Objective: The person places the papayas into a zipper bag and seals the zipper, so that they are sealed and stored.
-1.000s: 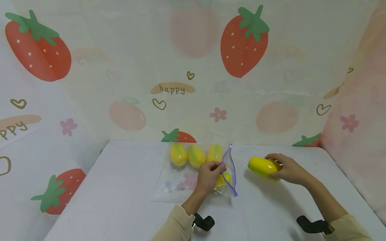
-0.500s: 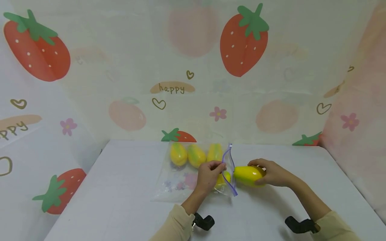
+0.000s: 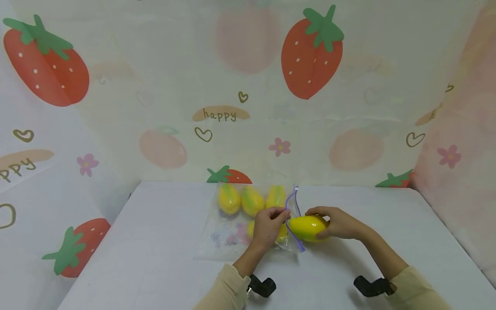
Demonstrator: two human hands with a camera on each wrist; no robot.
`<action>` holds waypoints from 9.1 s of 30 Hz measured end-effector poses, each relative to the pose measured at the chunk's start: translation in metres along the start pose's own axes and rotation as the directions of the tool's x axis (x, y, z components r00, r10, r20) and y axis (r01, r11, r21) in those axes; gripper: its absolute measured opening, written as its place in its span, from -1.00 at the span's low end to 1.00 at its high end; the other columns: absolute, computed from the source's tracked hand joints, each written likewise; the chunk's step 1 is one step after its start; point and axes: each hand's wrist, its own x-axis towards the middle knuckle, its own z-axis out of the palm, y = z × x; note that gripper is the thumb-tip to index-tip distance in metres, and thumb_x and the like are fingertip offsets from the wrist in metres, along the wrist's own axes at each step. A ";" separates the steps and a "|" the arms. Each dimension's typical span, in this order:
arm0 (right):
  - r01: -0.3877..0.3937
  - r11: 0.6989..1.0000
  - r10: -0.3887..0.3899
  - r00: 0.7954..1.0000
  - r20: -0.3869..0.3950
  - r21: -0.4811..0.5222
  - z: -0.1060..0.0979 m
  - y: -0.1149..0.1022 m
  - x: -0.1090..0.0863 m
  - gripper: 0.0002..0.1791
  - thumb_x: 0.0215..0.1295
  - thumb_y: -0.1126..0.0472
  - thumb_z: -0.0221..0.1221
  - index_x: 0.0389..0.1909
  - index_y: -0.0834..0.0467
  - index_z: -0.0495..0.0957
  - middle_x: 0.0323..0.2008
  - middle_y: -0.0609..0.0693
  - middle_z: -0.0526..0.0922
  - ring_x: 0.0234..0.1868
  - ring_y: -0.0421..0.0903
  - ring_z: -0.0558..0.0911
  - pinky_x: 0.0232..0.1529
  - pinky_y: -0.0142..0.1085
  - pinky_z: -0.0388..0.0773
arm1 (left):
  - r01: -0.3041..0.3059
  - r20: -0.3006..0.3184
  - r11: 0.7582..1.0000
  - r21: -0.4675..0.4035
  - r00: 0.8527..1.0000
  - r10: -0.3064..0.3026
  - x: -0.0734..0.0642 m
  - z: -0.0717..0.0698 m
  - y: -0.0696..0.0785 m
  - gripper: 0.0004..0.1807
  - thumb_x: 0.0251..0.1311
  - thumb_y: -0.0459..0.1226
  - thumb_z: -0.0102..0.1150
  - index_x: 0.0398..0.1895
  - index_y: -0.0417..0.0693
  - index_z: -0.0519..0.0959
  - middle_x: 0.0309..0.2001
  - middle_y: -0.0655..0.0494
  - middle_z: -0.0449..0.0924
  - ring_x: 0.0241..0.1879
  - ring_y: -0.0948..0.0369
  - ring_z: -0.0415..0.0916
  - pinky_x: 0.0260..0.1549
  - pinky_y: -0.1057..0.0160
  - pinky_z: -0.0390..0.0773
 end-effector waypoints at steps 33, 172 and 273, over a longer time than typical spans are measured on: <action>0.048 0.983 -0.046 0.999 -0.019 0.180 0.039 -0.003 0.020 -0.38 0.10 0.15 0.38 0.14 0.32 0.45 0.08 0.21 0.58 0.07 0.09 0.57 0.12 0.00 0.55 | -0.013 0.007 1.000 0.001 1.000 0.013 0.000 0.001 -0.005 -0.74 0.27 -0.16 0.23 -0.24 -0.19 0.72 -0.29 -0.09 0.74 -0.38 0.31 0.50 -0.33 0.52 0.51; -0.239 0.715 0.482 0.850 -0.215 0.657 0.004 0.018 0.107 -0.61 0.33 0.19 0.18 -0.08 0.50 0.54 -0.61 -0.09 0.57 -0.59 -0.23 0.57 -0.48 -0.42 0.62 | -0.404 0.317 0.160 0.901 0.863 0.393 -0.037 0.037 0.002 -0.76 0.17 -0.03 0.28 -0.54 0.08 0.72 -0.59 0.26 0.58 -0.57 0.30 0.43 -0.62 0.44 0.36; -0.109 0.805 0.355 0.876 -0.326 0.584 0.003 -0.009 0.096 -0.61 0.32 0.18 0.23 -0.09 0.49 0.60 -0.50 -0.11 0.65 -0.49 -0.24 0.60 -0.37 -0.44 0.62 | -0.115 0.293 0.852 0.511 0.955 -0.046 0.133 0.008 0.019 -0.73 0.38 -0.17 0.09 -0.12 -0.18 0.68 -0.12 -0.05 0.70 -0.23 0.16 0.52 -0.15 0.25 0.56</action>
